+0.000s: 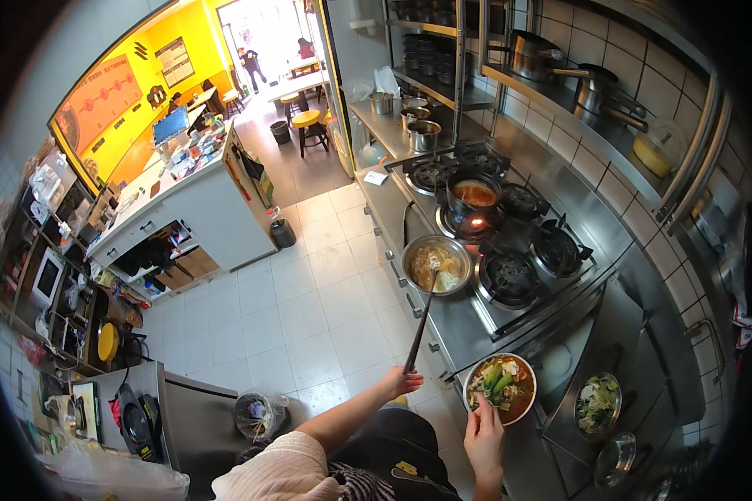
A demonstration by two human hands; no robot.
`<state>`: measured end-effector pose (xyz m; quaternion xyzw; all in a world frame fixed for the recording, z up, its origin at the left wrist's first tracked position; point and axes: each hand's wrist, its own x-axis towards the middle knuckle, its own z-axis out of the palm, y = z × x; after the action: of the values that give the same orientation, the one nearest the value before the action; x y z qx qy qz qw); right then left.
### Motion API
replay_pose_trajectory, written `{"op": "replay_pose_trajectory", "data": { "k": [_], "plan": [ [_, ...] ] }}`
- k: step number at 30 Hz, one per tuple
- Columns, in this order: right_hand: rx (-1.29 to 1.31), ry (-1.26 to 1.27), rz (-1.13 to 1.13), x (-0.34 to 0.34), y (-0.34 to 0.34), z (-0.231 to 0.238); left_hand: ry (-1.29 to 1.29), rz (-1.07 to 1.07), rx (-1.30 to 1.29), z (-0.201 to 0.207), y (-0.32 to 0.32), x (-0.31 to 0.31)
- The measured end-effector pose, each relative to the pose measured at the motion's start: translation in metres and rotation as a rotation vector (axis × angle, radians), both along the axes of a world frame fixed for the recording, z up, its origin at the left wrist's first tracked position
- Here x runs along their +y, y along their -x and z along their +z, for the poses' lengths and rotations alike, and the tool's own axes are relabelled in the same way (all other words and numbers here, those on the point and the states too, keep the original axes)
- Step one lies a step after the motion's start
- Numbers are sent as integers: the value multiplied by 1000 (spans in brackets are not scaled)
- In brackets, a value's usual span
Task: The person assembles a bowl of noodle soup by adding bean sprouts and greens, then ladles broth from a pot into the bowl. They use chopsticks to arrange the ingredients and place the finished bowl on the counter.
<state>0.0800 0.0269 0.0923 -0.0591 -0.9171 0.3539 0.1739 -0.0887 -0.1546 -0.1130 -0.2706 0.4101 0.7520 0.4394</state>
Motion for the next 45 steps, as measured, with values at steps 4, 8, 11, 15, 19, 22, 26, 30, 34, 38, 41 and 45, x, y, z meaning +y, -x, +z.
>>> {"op": "replay_pose_trajectory", "data": {
  "k": [4,8,11,15,19,22,26,30,34,38,41,45],
  "plan": [
    [5,115,-32,8,-22,-12,206,-20,-3,-16,-15,-13],
    [-147,309,-164,16,-53,-23,304,-12,-33,-51,-15,-39],
    [61,134,-207,25,-86,-42,402,-42,4,-88,-28,-65],
    [-123,150,-350,42,-141,-79,1050,-1346,852,-135,-51,-102],
    [-182,185,-488,46,-174,-108,978,-1260,625,-159,-58,-125],
    [-300,141,-468,47,-190,-103,975,-1210,363,-156,-54,-123],
    [-486,239,-359,51,-201,-89,1117,-857,423,-137,-50,-112],
    [-394,223,-482,72,-213,-99,1061,-967,686,-126,-38,-113],
    [-140,576,-801,106,-245,-103,1036,-940,730,-119,-80,-105],
    [31,783,-974,150,-246,-98,1041,-1308,908,-103,-117,-103],
    [221,1078,-918,203,-204,-105,934,-1261,701,-85,-128,-94],
    [153,1296,-1039,257,-135,-121,866,-953,417,-61,-132,-64]
  ]
}}
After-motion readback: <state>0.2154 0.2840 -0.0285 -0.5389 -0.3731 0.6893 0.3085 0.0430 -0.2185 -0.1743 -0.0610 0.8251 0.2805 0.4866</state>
